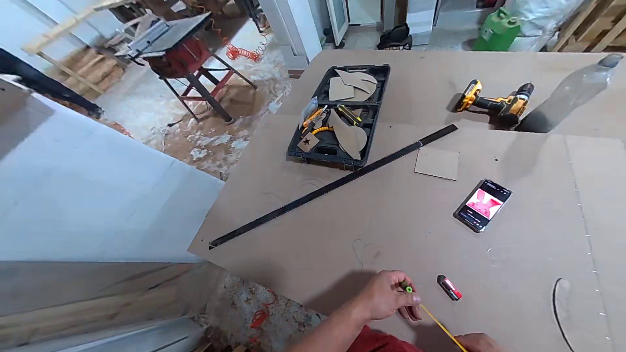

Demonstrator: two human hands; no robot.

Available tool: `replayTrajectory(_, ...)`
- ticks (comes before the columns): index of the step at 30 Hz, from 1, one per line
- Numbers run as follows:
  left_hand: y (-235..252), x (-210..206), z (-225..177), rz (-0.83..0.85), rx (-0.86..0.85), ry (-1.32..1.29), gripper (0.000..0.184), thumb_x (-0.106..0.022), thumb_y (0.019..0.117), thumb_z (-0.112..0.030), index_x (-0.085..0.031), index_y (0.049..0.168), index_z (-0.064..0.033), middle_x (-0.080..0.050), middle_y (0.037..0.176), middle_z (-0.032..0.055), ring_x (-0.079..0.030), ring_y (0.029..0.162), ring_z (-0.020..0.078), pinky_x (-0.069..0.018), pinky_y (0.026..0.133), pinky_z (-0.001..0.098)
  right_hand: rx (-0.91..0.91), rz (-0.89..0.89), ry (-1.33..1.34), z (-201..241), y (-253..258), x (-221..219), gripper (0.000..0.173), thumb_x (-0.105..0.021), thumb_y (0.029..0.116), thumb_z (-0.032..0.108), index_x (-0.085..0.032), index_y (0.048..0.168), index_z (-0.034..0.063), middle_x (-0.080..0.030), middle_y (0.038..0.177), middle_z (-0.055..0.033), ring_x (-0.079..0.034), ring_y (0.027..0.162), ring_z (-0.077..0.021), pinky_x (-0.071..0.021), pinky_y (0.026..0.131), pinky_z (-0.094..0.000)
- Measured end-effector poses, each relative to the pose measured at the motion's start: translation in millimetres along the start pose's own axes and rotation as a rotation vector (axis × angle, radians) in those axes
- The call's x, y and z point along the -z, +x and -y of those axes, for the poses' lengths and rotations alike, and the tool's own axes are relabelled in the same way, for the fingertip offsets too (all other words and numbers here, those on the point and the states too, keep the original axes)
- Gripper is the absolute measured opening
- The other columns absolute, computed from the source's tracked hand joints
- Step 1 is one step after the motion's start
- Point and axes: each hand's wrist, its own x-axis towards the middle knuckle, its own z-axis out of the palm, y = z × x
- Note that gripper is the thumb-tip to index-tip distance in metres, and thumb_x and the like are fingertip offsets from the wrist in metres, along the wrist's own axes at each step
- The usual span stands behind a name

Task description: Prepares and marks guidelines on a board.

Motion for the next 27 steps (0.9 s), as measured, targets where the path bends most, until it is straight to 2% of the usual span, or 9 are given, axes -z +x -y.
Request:
replayTrajectory(4,1,20,1,0.024,-0.004,0.209,0.028,-0.063,0.1032,-0.028,-0.064,0.109,-0.0009,-0.074,0.085,0.0086,-0.074,0.074,0.0179,-0.0632,0.073,0.0368,-0.053,-0.002,-0.061,17,5,-12,0.026,-0.062,0.1042,0.026,-0.076,0.119,0.0108,-0.075,0.104,-0.0097,-0.072,0.096,-0.0183,-0.0598,0.088,-0.0396)
replayTrajectory(9,21,12,-7,0.061,0.022,0.495,0.031,-0.063,0.1019,-0.038,-0.069,0.111,-0.0091,-0.074,0.092,0.0043,-0.071,0.079,0.0150,-0.0596,0.077,0.0375,-0.142,-0.105,-0.196,19,2,-25,0.026,-0.056,0.1055,0.026,-0.074,0.119,0.0134,-0.076,0.109,-0.0046,-0.073,0.098,-0.0167,-0.0610,0.089,-0.0425)
replayTrajectory(12,52,4,-14,-0.056,-0.034,0.662,0.039,-0.061,0.1008,-0.048,-0.069,0.125,-0.0173,-0.073,0.111,0.0015,-0.071,0.097,0.0131,-0.0593,0.089,0.0384,-0.169,-0.249,-0.218,-2,8,-11,0.029,-0.054,0.1066,0.035,-0.074,0.119,0.0175,-0.077,0.101,-0.0011,-0.073,0.086,-0.0129,-0.0627,0.079,-0.0399)
replayTrajectory(14,85,8,-19,-0.240,-0.042,0.865,0.046,-0.057,0.1017,-0.053,-0.064,0.138,-0.0247,-0.070,0.129,0.0015,-0.069,0.113,0.0183,-0.0561,0.100,0.0465,-0.204,-0.338,-0.243,-17,18,16,0.031,-0.053,0.1067,0.035,-0.075,0.119,0.0164,-0.077,0.101,-0.0016,-0.073,0.087,-0.0130,-0.0623,0.081,-0.0392)
replayTrajectory(15,105,13,-16,-0.353,-0.084,0.969,0.048,-0.057,0.1020,-0.052,-0.061,0.142,-0.0256,-0.068,0.133,0.0030,-0.069,0.114,0.0224,-0.0559,0.099,0.0511,-0.231,-0.375,-0.265,-24,24,34,0.031,-0.053,0.1067,0.034,-0.075,0.118,0.0154,-0.076,0.102,-0.0022,-0.073,0.090,-0.0134,-0.0617,0.084,-0.0389)
replayTrajectory(17,145,28,-2,-0.531,-0.248,1.148,0.050,-0.059,0.1029,-0.045,-0.056,0.146,-0.0194,-0.059,0.147,0.0051,-0.062,0.127,0.0264,-0.0507,0.106,0.0536,-0.242,-0.435,-0.332,-40,41,69,0.028,-0.054,0.1057,0.029,-0.076,0.114,0.0140,-0.074,0.103,-0.0030,-0.071,0.094,-0.0146,-0.0604,0.087,-0.0391)
replayTrajectory(19,172,42,16,-0.600,-0.417,1.291,0.051,-0.057,0.1035,-0.040,-0.054,0.147,-0.0124,-0.047,0.159,0.0057,-0.044,0.147,0.0242,-0.0358,0.122,0.0489,-0.226,-0.459,-0.402,-62,63,97,0.025,-0.056,0.1051,0.028,-0.076,0.113,0.0156,-0.073,0.103,-0.0016,-0.070,0.097,-0.0148,-0.0599,0.088,-0.0405)
replayTrajectory(20,178,46,21,-0.616,-0.471,1.332,0.052,-0.055,0.1036,-0.040,-0.054,0.147,-0.0104,-0.045,0.160,0.0065,-0.040,0.150,0.0242,-0.0317,0.124,0.0481,-0.218,-0.449,-0.422,-71,76,110,0.025,-0.056,0.1054,0.028,-0.076,0.113,0.0165,-0.073,0.105,-0.0010,-0.070,0.099,-0.0147,-0.0593,0.089,-0.0410)
replayTrajectory(27,184,49,30,-0.662,-0.449,1.350,0.054,-0.046,0.1045,-0.045,-0.055,0.145,-0.0095,-0.046,0.160,0.0030,-0.036,0.152,0.0203,-0.0293,0.125,0.0453,-0.187,-0.381,-0.429,-95,159,164,0.027,-0.052,0.1072,0.034,-0.074,0.119,0.0219,-0.074,0.105,-0.0013,-0.070,0.101,-0.0186,-0.0579,0.089,-0.0468)
